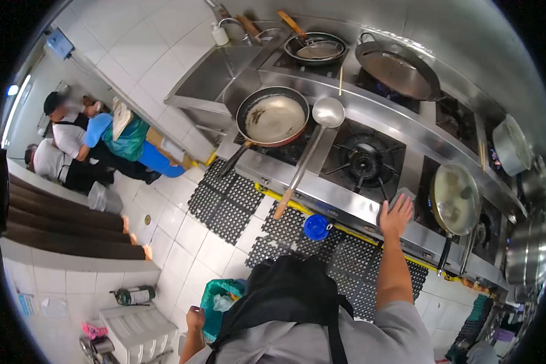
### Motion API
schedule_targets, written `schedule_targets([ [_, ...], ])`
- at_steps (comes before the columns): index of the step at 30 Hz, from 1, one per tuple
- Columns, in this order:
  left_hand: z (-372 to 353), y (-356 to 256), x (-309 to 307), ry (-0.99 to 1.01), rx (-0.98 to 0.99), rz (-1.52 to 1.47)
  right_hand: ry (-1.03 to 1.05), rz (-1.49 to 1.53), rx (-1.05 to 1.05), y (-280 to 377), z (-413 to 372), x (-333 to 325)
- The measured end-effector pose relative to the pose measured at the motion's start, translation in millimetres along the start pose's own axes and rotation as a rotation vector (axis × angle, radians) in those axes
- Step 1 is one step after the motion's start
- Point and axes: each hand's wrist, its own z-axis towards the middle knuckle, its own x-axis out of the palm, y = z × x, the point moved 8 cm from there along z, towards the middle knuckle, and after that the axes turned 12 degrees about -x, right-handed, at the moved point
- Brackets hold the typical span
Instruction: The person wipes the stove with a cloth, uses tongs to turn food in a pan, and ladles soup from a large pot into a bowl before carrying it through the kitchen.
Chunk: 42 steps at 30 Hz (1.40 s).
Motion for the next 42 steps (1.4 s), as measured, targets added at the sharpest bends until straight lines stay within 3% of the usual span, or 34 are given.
schedule_targets([
  [3,-50.8,7.0,-7.3,-0.088,-0.149,0.172,0.003,0.006,-0.024,2.2,0.7,-7.6],
  [5,-84.2,22.3,-0.6,-0.067,-0.208,-0.003,0.003,0.001,-0.031,2.3,2.1,-6.8],
  [7,-108.0,27.7,15.6,-0.098,-0.145,-0.077,-0.057,-0.010,-0.073,2.8,3.1,-9.2],
  [9,-128.8,32.2,27.7,-0.042,-0.194,0.203,-0.033,-0.008,-0.071,2.7,2.4,-10.8],
  [10,-134.7,28.9,25.5,-0.043,-0.202,0.196,-0.020,-0.004,-0.064,3.2,4.2,-12.1],
  [15,-144.8,29.2,1.2,-0.164,-0.184,0.047,-0.049,0.003,-0.071,5.1,4.7,-8.9],
  [20,-148.7,25.7,-8.7,-0.257,-0.351,-0.050,-0.066,-0.004,-0.084,5.5,1.3,-10.8],
  [31,-154.6,35.3,-16.0,-0.254,-0.458,-0.146,-0.074,-0.114,-0.115,-3.7,7.5,18.0],
  [35,-158.7,35.2,-20.2,-0.294,-0.437,-0.215,0.069,-0.156,-0.101,-7.6,14.6,24.1],
  [36,-159.1,34.0,-24.4,-0.316,-0.426,-0.213,0.046,-0.153,-0.133,11.3,13.6,1.9],
  [38,-159.6,36.6,-26.4,-0.328,-0.429,-0.246,0.171,0.006,-0.007,31.2,-1.1,-33.8],
  [39,-160.2,35.7,-26.2,-0.333,-0.405,-0.249,0.162,0.000,-0.038,37.1,2.5,-30.7],
  [41,-160.5,39.1,-23.0,-0.313,-0.420,-0.256,-0.254,0.357,-0.618,82.0,-9.2,-43.0],
  [42,-159.6,38.4,-22.7,-0.318,-0.410,-0.253,-0.227,0.673,-0.627,100.8,-19.8,-26.8],
])
